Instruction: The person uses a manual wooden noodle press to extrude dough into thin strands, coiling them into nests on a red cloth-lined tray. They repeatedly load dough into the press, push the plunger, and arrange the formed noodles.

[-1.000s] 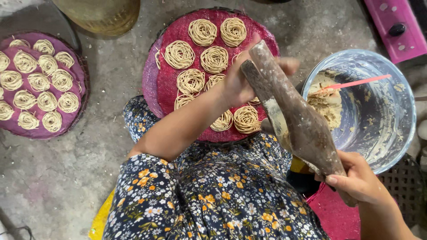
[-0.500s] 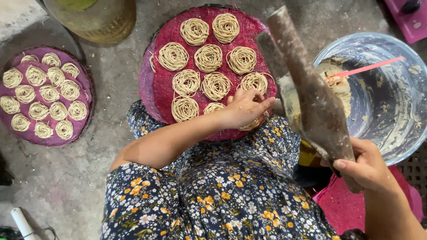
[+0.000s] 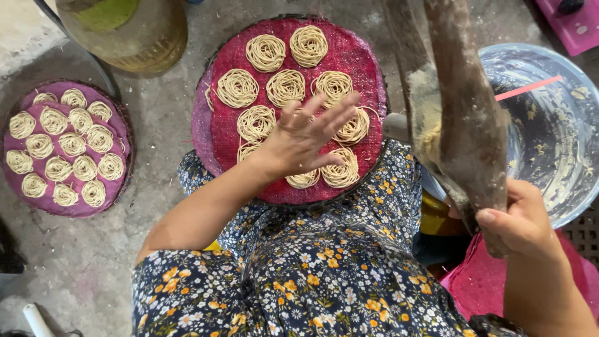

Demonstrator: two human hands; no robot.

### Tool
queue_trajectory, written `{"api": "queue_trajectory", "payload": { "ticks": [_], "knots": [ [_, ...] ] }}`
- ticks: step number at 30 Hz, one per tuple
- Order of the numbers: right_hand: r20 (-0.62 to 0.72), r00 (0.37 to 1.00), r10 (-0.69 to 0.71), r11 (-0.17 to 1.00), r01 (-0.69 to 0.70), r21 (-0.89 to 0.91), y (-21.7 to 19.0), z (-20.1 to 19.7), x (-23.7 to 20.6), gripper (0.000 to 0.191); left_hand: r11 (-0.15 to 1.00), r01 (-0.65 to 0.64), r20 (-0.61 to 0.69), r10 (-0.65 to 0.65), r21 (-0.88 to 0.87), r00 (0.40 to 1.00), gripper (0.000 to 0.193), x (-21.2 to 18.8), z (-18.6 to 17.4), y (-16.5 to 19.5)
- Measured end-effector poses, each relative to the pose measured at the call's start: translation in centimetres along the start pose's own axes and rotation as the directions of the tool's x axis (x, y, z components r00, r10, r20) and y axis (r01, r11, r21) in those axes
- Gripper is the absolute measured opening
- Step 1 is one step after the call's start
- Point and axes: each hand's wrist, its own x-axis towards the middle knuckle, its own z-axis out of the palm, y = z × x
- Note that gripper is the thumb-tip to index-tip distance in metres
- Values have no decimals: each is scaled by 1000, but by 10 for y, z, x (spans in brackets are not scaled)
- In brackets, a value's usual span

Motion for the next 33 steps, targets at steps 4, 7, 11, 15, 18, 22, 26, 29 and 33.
{"api": "queue_trajectory", "payload": {
  "ticks": [4, 7, 11, 15, 18, 22, 26, 29, 33],
  "knots": [
    [252, 961, -110, 978, 150, -143, -19, 68, 48, 49, 914, 174, -99, -225, -367, 969, 79, -1, 5, 0],
    [595, 726, -344, 877, 476, -73, -29, 120, 91, 71, 301, 442, 175, -626, -845, 760, 73, -11, 31, 7],
    [481, 797, -365, 781, 543, -309, -47, 125, 145, 63, -544, 131, 532, -694, -829, 485, 66, -87, 53, -11],
    [103, 901, -422, 496, 324, -806, -27, 113, 175, 29, -792, 23, 573, -421, -610, 703, 61, -200, 47, -42],
    [107, 877, -468, 364, 302, -881, -1, 107, 188, 24, -829, 137, 510, -195, -542, 838, 58, -261, 44, -71],
    [79, 892, -445, 330, 245, -912, 16, 106, 199, 24, -787, 291, 423, 42, -544, 905, 57, -303, 43, -112],
    [91, 895, -436, 297, 239, -924, 16, 108, 206, 19, -746, 383, 381, 187, -546, 906, 58, -315, 45, -135],
    [95, 898, -430, 287, 236, -928, 14, 110, 211, 15, -726, 422, 362, 251, -543, 898, 60, -312, 44, -143],
    [113, 895, -432, 335, 275, -901, 13, 108, 211, 15, -701, 460, 350, 309, -545, 884, 65, -303, 44, -148]
  ]
}}
